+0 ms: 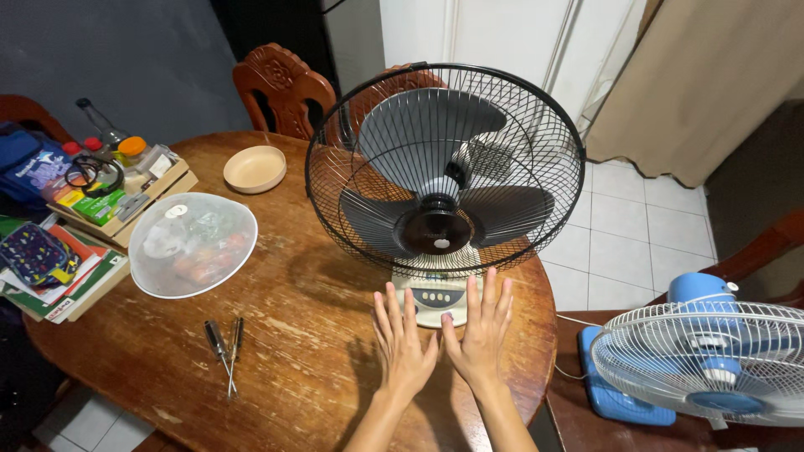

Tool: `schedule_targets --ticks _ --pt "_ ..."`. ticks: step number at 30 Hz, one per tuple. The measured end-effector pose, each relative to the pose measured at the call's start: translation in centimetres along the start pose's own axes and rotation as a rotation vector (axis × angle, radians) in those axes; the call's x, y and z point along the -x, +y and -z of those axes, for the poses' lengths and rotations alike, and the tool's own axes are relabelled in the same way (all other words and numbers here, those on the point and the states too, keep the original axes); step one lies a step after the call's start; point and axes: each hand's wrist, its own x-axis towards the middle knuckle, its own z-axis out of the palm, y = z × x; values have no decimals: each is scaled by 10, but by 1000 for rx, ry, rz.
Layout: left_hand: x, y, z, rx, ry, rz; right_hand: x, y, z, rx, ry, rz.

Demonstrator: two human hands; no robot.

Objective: The person disassembles a table fan by removing the front grill, unscrewing the blade nut, and detaching the blades. They then remove the rear grill and place the components on the table.

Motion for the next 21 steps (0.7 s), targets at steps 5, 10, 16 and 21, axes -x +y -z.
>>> schedule_targets --ticks 5,10,16,21 --pt "-2 3 -1 4 10 -8 -2 4 0 -3 -16 9" --pt "-6 5 -3 8 21 -7 -4 7 -1 -22 -35 15" --pt "-8 6 -10 -16 42 8 -7 11 -1 -59 -48 37" --pt "-8 9 -16 -7 52 49 -8 16 1 -62 -73 46"
